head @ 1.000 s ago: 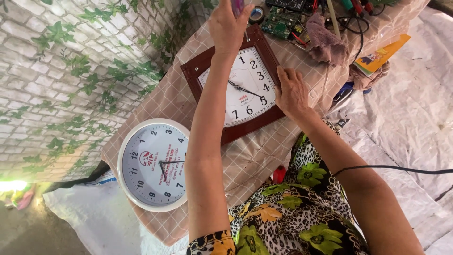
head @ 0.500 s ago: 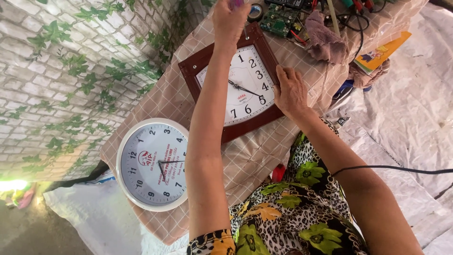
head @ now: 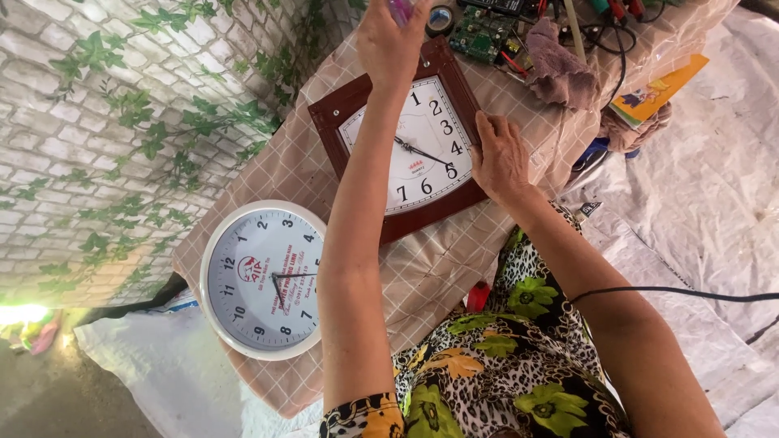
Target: Cleaning and maintaining wall clocks by wiping the faces and back panels with a cloth and using a screwdriver for detailed cleaning.
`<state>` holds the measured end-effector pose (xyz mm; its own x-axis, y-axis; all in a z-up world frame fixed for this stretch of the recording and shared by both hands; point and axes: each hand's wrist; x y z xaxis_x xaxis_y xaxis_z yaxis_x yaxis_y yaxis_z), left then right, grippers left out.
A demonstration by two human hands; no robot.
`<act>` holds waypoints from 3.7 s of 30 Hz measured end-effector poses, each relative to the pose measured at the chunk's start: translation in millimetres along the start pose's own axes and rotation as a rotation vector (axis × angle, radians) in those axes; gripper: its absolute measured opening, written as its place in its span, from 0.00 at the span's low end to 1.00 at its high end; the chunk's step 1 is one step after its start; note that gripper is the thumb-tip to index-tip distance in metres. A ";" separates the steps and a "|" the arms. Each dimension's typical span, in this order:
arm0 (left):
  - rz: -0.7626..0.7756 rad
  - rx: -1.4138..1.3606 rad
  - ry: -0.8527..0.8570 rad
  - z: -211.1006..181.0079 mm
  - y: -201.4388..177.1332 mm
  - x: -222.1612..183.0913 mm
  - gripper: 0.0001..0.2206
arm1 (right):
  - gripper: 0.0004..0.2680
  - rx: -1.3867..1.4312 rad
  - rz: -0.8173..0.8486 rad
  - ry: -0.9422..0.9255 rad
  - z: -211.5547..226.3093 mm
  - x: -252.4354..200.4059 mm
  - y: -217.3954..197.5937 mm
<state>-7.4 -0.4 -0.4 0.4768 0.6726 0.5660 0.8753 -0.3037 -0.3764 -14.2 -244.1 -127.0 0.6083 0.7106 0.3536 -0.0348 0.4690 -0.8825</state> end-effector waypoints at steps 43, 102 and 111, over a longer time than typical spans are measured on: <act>-0.033 -0.260 -0.178 -1.2 -23.0 -7.6 0.18 | 0.26 -0.026 0.065 0.044 0.5 2.5 -0.1; -0.063 -0.998 -0.588 0.1 -210.4 -295.6 0.20 | 0.03 -0.176 0.026 -0.272 -16.7 189.6 66.5; -0.072 -1.047 -0.597 5.5 -208.7 -300.1 0.19 | 0.06 -0.182 0.077 -0.388 -19.9 196.7 67.1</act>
<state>-333.5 -135.1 -95.7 0.5534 0.8324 0.0292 0.6715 -0.4667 0.5755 118.9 -83.4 -122.8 0.2652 0.9008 0.3438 0.0931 0.3310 -0.9390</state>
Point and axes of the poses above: each hand's wrist, its own x-axis towards the middle knuckle, its own y-axis out of the palm, z = x × y, and after that the axes turned 9 degrees about -x, right-handed
